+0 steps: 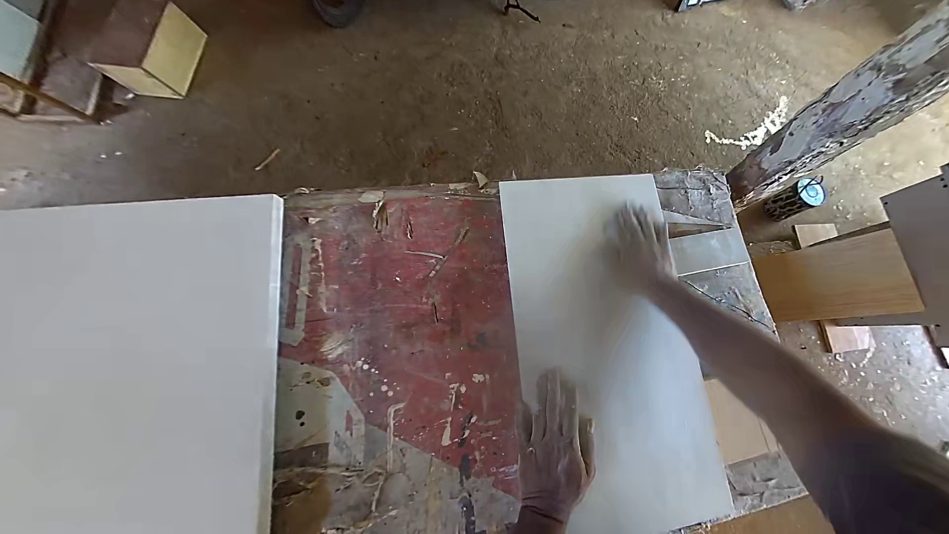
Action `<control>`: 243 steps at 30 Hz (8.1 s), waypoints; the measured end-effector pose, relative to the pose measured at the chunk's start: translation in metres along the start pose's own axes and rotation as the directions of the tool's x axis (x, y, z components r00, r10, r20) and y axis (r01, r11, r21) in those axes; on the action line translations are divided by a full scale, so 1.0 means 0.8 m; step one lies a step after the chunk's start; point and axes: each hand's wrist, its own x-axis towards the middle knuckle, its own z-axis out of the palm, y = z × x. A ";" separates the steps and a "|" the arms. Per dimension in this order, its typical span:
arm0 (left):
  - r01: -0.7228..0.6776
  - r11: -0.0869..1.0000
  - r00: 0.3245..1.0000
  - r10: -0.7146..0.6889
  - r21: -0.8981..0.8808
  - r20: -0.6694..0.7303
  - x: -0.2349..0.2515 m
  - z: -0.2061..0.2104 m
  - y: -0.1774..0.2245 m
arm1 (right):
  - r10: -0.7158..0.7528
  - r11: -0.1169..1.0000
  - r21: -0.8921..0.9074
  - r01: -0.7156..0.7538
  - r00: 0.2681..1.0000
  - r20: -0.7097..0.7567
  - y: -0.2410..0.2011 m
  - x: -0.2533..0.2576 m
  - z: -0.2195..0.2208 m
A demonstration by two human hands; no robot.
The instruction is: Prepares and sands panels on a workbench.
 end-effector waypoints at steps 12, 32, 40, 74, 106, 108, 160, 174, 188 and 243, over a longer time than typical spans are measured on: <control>0.026 0.997 0.998 -0.029 -0.079 -0.049 0.001 -0.004 -0.001 | -0.131 0.989 0.076 0.129 0.991 0.024 -0.070 -0.302 0.023; 0.068 0.931 0.973 -0.142 -0.359 -0.183 -0.003 0.000 -0.017 | -0.183 0.980 0.081 0.184 0.983 -0.011 -0.126 -0.205 0.029; 0.250 0.949 0.968 -0.246 -0.194 0.046 -0.118 -0.022 -0.040 | -0.313 0.947 0.097 0.305 0.946 0.082 -0.140 -0.279 0.026; 0.255 0.916 0.965 -0.262 -0.311 0.021 -0.128 -0.009 -0.049 | -0.361 0.931 0.030 0.363 0.931 -0.058 -0.202 -0.053 0.037; 0.274 0.902 0.960 -0.274 -0.332 0.050 -0.121 -0.015 -0.047 | -0.415 0.909 0.027 0.415 0.910 -0.002 -0.204 0.156 0.034; 0.261 0.912 0.964 -0.266 -0.318 0.025 -0.128 -0.007 -0.049 | -0.341 0.940 0.034 0.340 0.940 0.014 -0.216 0.167 0.027; 0.247 0.902 0.967 -0.252 -0.355 0.033 -0.115 -0.020 -0.044 | -0.289 0.952 0.141 0.272 0.950 0.121 -0.122 -0.188 0.025; 0.247 0.907 0.968 -0.250 -0.342 0.037 -0.126 -0.014 -0.045 | -0.039 0.996 0.085 0.041 0.999 -0.017 -0.092 -0.219 0.029; 0.190 0.940 0.981 -0.190 -0.283 0.025 -0.092 -0.012 -0.053 | 0.091 0.988 0.127 -0.083 0.994 -0.059 -0.041 0.053 0.005; -0.621 0.708 0.766 0.458 -0.336 -0.450 -0.076 -0.257 0.105 | 0.484 -0.567 0.823 -0.040 0.792 0.372 -0.108 -0.488 -0.208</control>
